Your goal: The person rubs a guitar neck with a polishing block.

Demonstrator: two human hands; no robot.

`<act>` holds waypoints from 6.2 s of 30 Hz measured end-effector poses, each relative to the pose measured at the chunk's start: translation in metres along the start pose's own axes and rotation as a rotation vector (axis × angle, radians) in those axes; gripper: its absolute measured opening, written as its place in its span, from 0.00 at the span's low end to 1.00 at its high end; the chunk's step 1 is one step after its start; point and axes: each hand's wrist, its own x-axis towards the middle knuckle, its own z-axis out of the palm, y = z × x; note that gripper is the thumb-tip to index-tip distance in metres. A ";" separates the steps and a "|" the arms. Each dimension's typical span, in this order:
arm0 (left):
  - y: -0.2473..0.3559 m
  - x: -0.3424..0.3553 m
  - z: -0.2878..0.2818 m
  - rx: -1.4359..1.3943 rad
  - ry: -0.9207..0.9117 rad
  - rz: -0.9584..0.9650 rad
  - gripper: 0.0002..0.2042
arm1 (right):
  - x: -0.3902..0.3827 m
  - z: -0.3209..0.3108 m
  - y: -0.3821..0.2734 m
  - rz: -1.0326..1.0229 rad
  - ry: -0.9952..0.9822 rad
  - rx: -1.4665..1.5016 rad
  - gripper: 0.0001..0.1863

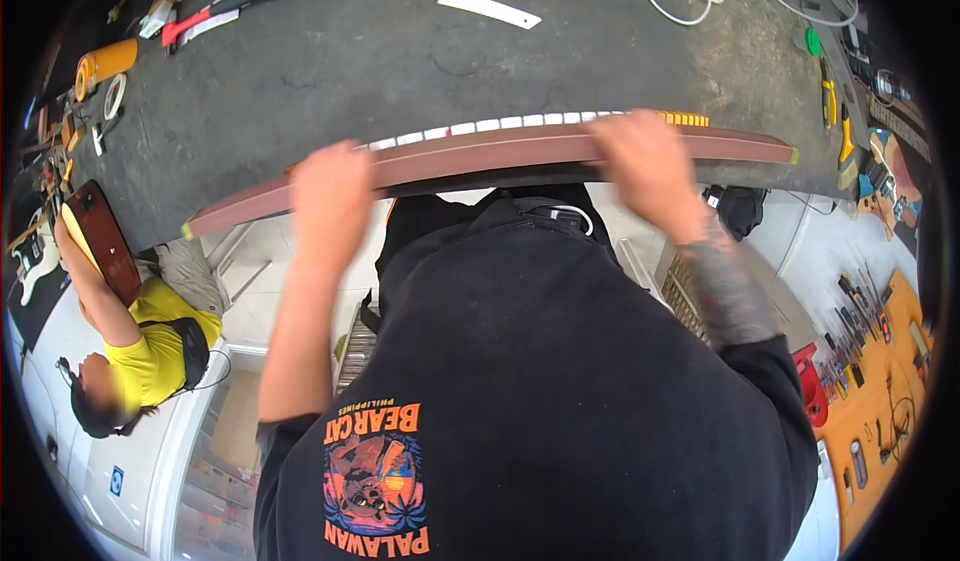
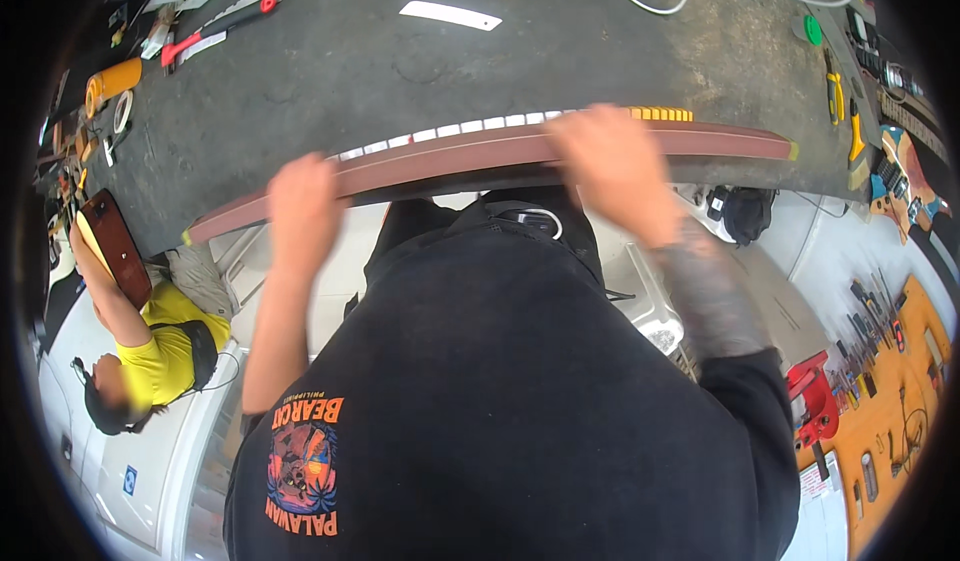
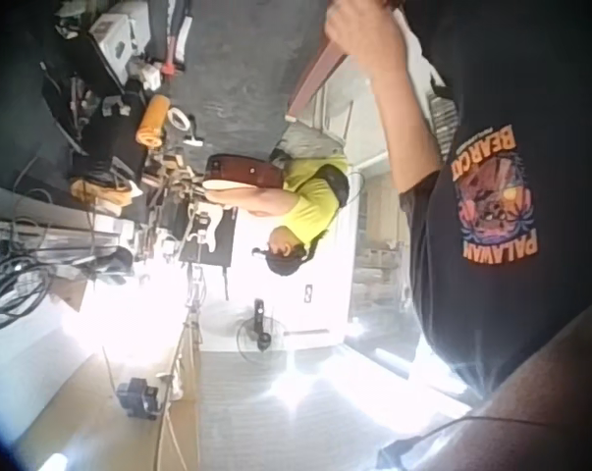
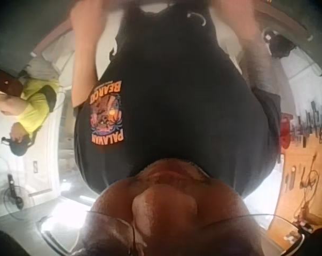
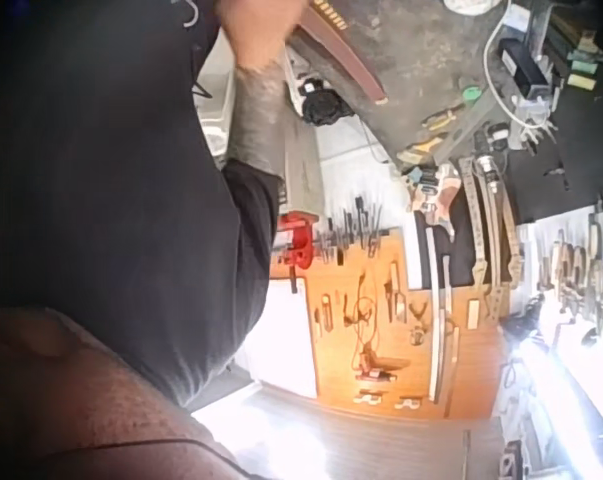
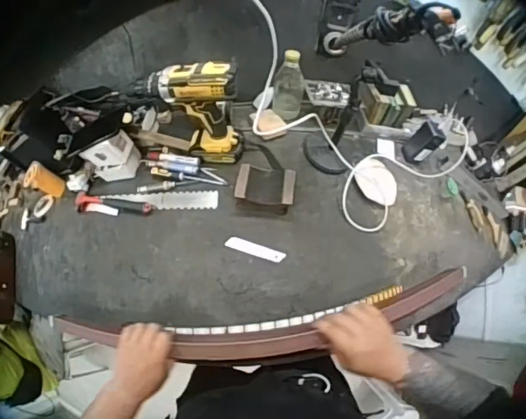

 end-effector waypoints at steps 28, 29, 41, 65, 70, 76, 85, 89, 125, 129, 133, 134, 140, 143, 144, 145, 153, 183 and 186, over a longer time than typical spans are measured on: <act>0.083 0.019 0.007 -0.020 0.034 0.015 0.09 | -0.046 -0.027 0.025 0.056 -0.018 -0.059 0.21; 0.063 0.008 0.002 0.005 -0.001 -0.027 0.10 | -0.040 -0.018 0.019 0.026 -0.015 -0.048 0.20; 0.088 0.026 0.007 -0.040 0.081 0.080 0.11 | -0.048 -0.045 0.041 0.075 -0.083 -0.040 0.26; -0.063 -0.042 -0.031 0.027 -0.195 -0.174 0.24 | 0.054 0.040 -0.073 -0.010 0.148 0.028 0.16; 0.030 0.018 -0.010 -0.017 -0.101 0.014 0.09 | -0.004 -0.014 0.019 0.079 -0.039 0.004 0.26; 0.029 0.032 -0.009 -0.016 -0.080 0.034 0.10 | -0.004 -0.012 0.026 0.018 -0.013 0.012 0.25; -0.060 0.042 -0.037 0.005 -0.082 0.078 0.19 | 0.063 0.004 -0.003 0.045 0.053 -0.035 0.20; -0.045 0.101 -0.021 -0.028 -0.051 0.162 0.18 | 0.069 -0.032 0.051 -0.007 0.054 -0.042 0.21; -0.154 -0.073 0.080 0.076 0.569 -0.821 0.36 | 0.081 -0.003 0.053 0.040 -0.103 -0.264 0.21; -0.160 -0.073 0.079 0.044 0.594 -0.817 0.36 | 0.080 -0.005 0.053 0.007 -0.099 -0.293 0.21; -0.160 -0.071 0.081 0.023 0.596 -0.815 0.35 | 0.082 -0.010 0.048 -0.005 -0.145 -0.277 0.25; -0.161 -0.070 0.080 0.025 0.604 -0.806 0.35 | 0.080 -0.010 0.043 -0.002 -0.134 -0.280 0.25; -0.159 -0.072 0.080 0.053 0.602 -0.802 0.33 | 0.031 0.030 -0.041 -0.030 0.364 -0.255 0.24; -0.158 -0.077 0.081 0.048 0.599 -0.798 0.32 | -0.015 0.069 -0.111 0.111 0.160 -0.065 0.28; -0.157 -0.076 0.080 0.048 0.605 -0.794 0.31 | -0.026 0.076 -0.123 0.117 0.163 -0.076 0.28; -0.157 -0.075 0.080 0.048 0.611 -0.788 0.31 | -0.035 0.084 -0.131 0.170 0.133 -0.044 0.30; -0.159 -0.076 0.081 0.091 0.616 -0.762 0.28 | -0.053 0.095 -0.119 0.186 -0.003 -0.198 0.39; -0.167 -0.078 0.079 0.137 0.539 -0.727 0.27 | -0.043 0.098 -0.131 0.315 0.086 -0.184 0.42; -0.165 -0.077 0.078 0.131 0.532 -0.737 0.28 | -0.042 0.099 -0.130 0.308 0.108 -0.198 0.41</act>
